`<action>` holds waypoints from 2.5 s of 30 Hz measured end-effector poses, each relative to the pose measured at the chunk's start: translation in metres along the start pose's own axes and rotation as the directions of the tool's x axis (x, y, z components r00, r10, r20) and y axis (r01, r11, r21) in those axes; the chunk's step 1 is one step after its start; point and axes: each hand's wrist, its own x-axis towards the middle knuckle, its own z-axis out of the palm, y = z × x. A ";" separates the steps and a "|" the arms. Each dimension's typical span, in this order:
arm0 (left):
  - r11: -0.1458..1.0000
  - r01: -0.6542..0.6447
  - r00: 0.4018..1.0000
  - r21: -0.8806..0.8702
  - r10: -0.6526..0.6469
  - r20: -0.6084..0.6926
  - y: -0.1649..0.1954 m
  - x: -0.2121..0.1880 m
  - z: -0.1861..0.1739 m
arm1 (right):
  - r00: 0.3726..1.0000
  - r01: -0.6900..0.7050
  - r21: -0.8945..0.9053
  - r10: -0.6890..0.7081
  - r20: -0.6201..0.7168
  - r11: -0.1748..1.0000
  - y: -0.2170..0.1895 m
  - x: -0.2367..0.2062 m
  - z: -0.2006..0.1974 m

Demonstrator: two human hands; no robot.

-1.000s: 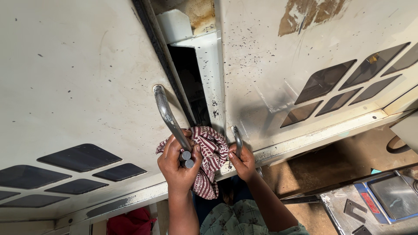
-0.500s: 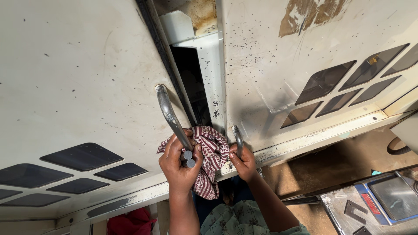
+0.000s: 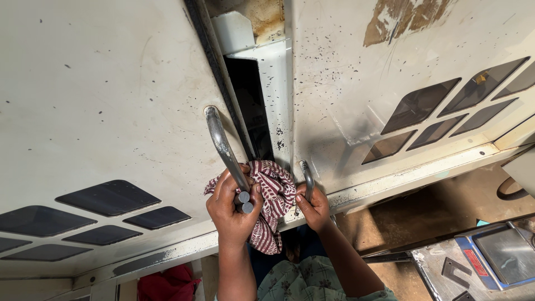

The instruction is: The person measures cylindrical metal rods using a dial indicator mounted on a stand. They repeatedly pick up rods, place them under the indicator, read the measurement, and return them to a blue bin. The person also opens a machine door and briefly inserts a rod into the machine's chuck.

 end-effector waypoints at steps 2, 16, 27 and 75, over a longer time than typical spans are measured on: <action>1.000 0.005 1.000 -0.003 -0.005 -0.003 0.000 0.000 0.000 | 1.000 0.012 -0.018 -0.012 0.000 1.000 0.000 0.000 0.000; 1.000 -0.002 1.000 -0.003 0.002 -0.005 0.000 -0.001 0.000 | 0.999 0.036 -0.019 -0.036 -0.004 0.999 -0.008 0.003 0.005; 1.000 0.012 1.000 -0.004 -0.012 -0.002 0.005 0.002 -0.001 | 0.999 0.043 0.016 -0.044 0.008 0.999 0.003 0.000 0.000; 0.941 0.338 0.892 0.032 -0.309 -0.330 -0.007 -0.064 -0.124 | 0.990 0.064 0.148 -0.044 -0.135 0.987 0.091 0.008 -0.056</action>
